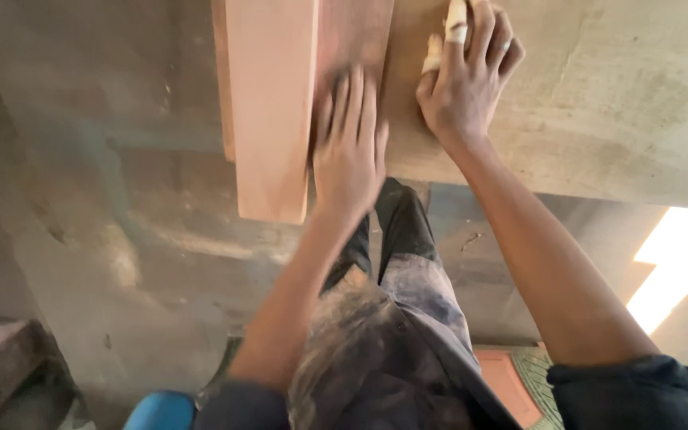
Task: The person sands a large wooden panel with a sanding block, moving methodically across flat surfaces and edges. The person uses both hands to apply pressure and smooth the wood, focusing on different sections throughout the clip.
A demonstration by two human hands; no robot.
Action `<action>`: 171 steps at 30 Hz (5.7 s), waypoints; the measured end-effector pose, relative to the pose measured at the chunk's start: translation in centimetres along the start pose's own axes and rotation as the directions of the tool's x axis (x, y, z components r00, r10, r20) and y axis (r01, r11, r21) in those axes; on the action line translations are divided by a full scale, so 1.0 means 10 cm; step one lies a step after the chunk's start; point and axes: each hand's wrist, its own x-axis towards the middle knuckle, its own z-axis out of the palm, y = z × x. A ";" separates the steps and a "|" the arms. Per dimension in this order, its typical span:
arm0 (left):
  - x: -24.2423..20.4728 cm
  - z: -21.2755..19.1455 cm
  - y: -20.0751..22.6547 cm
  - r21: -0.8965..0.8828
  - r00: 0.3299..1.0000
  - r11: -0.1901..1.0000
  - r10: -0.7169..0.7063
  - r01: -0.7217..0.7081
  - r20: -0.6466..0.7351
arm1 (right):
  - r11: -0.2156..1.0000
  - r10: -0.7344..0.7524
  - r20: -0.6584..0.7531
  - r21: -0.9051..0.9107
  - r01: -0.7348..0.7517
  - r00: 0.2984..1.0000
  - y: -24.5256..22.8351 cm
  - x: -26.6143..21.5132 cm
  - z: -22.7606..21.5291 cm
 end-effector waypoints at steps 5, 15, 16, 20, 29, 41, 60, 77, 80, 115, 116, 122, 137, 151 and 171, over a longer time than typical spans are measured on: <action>0.08 0.07 0.05 0.044 0.998 0.999 0.027 -0.024 -0.056 | 0.999 -0.004 -0.024 0.031 0.005 1.000 -0.02 -0.14 -0.01; -0.22 0.35 -0.03 0.033 0.996 0.997 -0.067 0.069 -0.053 | 1.000 -0.010 -0.037 0.020 0.011 0.999 0.00 -0.11 0.01; -0.36 0.38 0.00 0.038 0.994 0.994 -0.102 0.103 -0.031 | 1.000 -0.002 -0.036 0.030 0.003 0.999 -0.02 -0.18 0.00; 0.50 0.45 -0.02 0.041 0.991 0.998 -0.040 0.045 -0.131 | 1.000 0.028 -0.073 0.015 -0.027 0.997 -0.03 -0.06 -0.01; 0.34 -0.31 0.30 0.048 1.000 0.999 -0.017 0.017 -0.013 | 1.000 -0.011 -0.078 0.025 0.012 0.997 -0.02 -0.07 -0.01; 0.10 0.20 -0.01 0.048 0.999 0.999 -0.021 0.019 0.042 | 0.999 0.025 -0.040 0.046 -0.023 0.999 -0.07 -0.08 -0.07; 0.16 0.10 0.01 0.033 0.997 0.999 -0.006 0.008 -0.074 | 0.999 -0.012 -0.019 0.030 0.012 1.000 -0.02 -0.09 -0.03; 0.03 0.39 -0.16 0.139 0.993 0.990 -0.013 0.030 -0.121 | 0.999 0.002 -0.010 0.050 -0.001 1.000 -0.02 -0.09 -0.03; 0.03 0.40 -0.09 0.155 0.991 0.987 -0.031 0.051 -0.128 | 0.999 -0.017 -0.016 0.031 0.017 1.000 0.04 -0.19 -0.02; 0.46 0.15 0.06 0.250 0.974 0.961 -0.160 0.116 0.163 | 1.000 -0.025 -0.010 -0.014 0.025 1.000 0.00 -0.11 0.02; 0.33 0.08 0.08 0.224 0.995 0.972 -0.087 0.074 0.046 | 1.000 -0.025 -0.013 0.000 0.025 1.000 -0.01 -0.08 0.03; 0.21 0.25 0.08 0.291 0.994 0.955 -0.019 0.050 -0.109 | 0.997 0.004 -0.040 0.074 -0.001 0.999 0.05 -0.14 0.04; 0.35 0.50 0.00 0.173 0.988 0.981 -0.070 0.092 -0.134 | 0.999 0.014 -0.042 0.049 -0.012 0.999 0.04 -0.08 0.03; 0.66 -0.05 -0.54 0.143 0.776 0.821 -0.445 0.553 -0.446 | 0.999 -0.013 0.047 0.046 0.011 0.999 -0.08 -0.06 -0.10; 0.66 -0.26 -0.44 0.077 0.761 0.804 -0.523 0.590 -0.383 | 0.794 -0.596 0.229 0.307 0.524 0.769 -0.58 0.35 -0.21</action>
